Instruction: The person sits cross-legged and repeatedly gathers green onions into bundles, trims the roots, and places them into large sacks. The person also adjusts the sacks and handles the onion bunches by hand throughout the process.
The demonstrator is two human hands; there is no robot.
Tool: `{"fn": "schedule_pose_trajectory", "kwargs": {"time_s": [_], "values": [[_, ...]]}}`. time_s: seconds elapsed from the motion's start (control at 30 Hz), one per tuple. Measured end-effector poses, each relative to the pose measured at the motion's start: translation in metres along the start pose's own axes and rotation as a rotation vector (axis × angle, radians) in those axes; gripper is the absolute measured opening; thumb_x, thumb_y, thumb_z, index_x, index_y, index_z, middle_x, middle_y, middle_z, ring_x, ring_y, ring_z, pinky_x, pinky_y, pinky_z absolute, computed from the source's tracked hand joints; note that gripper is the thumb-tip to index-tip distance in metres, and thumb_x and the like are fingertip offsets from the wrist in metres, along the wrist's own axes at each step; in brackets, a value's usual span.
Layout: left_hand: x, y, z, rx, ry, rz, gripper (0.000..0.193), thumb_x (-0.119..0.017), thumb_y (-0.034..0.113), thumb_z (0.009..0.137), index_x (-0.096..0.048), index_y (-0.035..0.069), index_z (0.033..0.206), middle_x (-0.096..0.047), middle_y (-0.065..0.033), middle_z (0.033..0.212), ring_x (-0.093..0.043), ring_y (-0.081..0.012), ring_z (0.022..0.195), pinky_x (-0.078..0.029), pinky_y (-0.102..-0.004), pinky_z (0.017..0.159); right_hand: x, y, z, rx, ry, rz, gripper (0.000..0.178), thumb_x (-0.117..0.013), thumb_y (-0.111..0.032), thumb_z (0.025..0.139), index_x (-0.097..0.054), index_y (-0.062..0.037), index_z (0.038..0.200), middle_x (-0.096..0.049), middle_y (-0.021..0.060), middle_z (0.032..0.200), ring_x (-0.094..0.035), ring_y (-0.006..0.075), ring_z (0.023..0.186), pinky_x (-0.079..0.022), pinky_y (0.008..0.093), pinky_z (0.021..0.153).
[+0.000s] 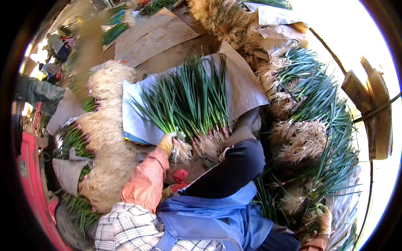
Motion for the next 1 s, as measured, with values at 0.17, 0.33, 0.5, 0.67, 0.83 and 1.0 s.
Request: {"fn": "schedule_pose_trajectory", "kwargs": {"time_s": [0.17,0.33,0.5,0.67,0.83,1.0], "values": [[0.004,-0.053,0.036,-0.115,-0.143,0.348,0.013,-0.057,0.008,0.088,-0.06,-0.001,0.097,-0.064,-0.021,0.074,-0.057,-0.0279,0.046,-0.041,-0.0292,0.034,-0.048,-0.04,0.012,0.006,-0.133,-0.281,0.028,-0.062,-0.019,0.084,-0.065,-0.0003,0.105,-0.069,0.0142,0.091,-0.066,0.0184,0.08,-0.051,0.0303,0.073],[0.084,-0.03,0.078,0.111,-0.056,0.315,0.024,-0.064,0.008,0.082,-0.058,0.003,0.104,-0.062,-0.0149,0.095,-0.061,-0.0323,0.073,-0.051,-0.0486,0.055,-0.075,-0.131,0.026,0.014,-0.167,-0.425,0.037,-0.063,-0.026,0.083,-0.063,-0.0038,0.112,-0.067,0.0178,0.1,-0.064,0.0318,0.096,-0.049,0.0358,0.085],[0.057,0.05,0.024,-0.573,0.427,0.479,0.076,-0.063,-0.007,0.072,-0.03,0.003,0.139,-0.056,-0.0173,0.12,-0.056,-0.0295,0.103,-0.046,-0.0384,0.088,-0.054,-0.171,0.03,0.084,-0.147,-0.4,0.037,-0.065,-0.028,0.083,-0.063,-0.0072,0.113,-0.066,0.0198,0.1,-0.062,0.0348,0.098,-0.048,0.0389,0.087],[-0.167,0.116,-0.036,-1.022,0.036,0.594,0.072,-0.058,-0.009,0.073,-0.035,0.005,0.14,-0.053,-0.0167,0.122,-0.053,-0.0242,0.11,-0.043,-0.0329,0.094,-0.033,-0.233,0.074,0.231,-0.248,-0.299,0.034,-0.064,-0.024,0.085,-0.063,-0.0081,0.115,-0.067,0.0152,0.102,-0.065,0.0294,0.095,-0.05,0.0355,0.085],[-0.48,0.102,-0.058,-1.185,-0.48,0.741,0.055,-0.06,-0.005,0.078,-0.047,0.003,0.132,-0.059,-0.009,0.115,-0.057,-0.0167,0.103,-0.047,-0.0269,0.088,-0.005,-0.322,0.187,0.424,-0.179,-0.398,0.033,-0.063,-0.02,0.085,-0.063,-0.007,0.115,-0.069,0.0133,0.101,-0.067,0.024,0.093,-0.051,0.0321,0.082],[-0.648,0.12,0.003,-1.221,-0.391,0.858,0.048,-0.062,-0.003,0.079,-0.053,0.003,0.126,-0.063,-0.0057,0.099,-0.058,-0.0118,0.086,-0.048,-0.0242,0.078,0.008,-0.39,0.327,0.487,-0.324,0.026,0.03,-0.06,-0.013,0.091,-0.059,0.0005,0.118,-0.067,0.0055,0.096,-0.062,0.013,0.083,-0.051,0.0261,0.074]]}}
Point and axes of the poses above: each hand's wrist, its own z-axis towards the middle knuckle, its own x-axis out of the back of the hand, y = z × x, the point moved 8 cm from there along z, towards the middle knuckle
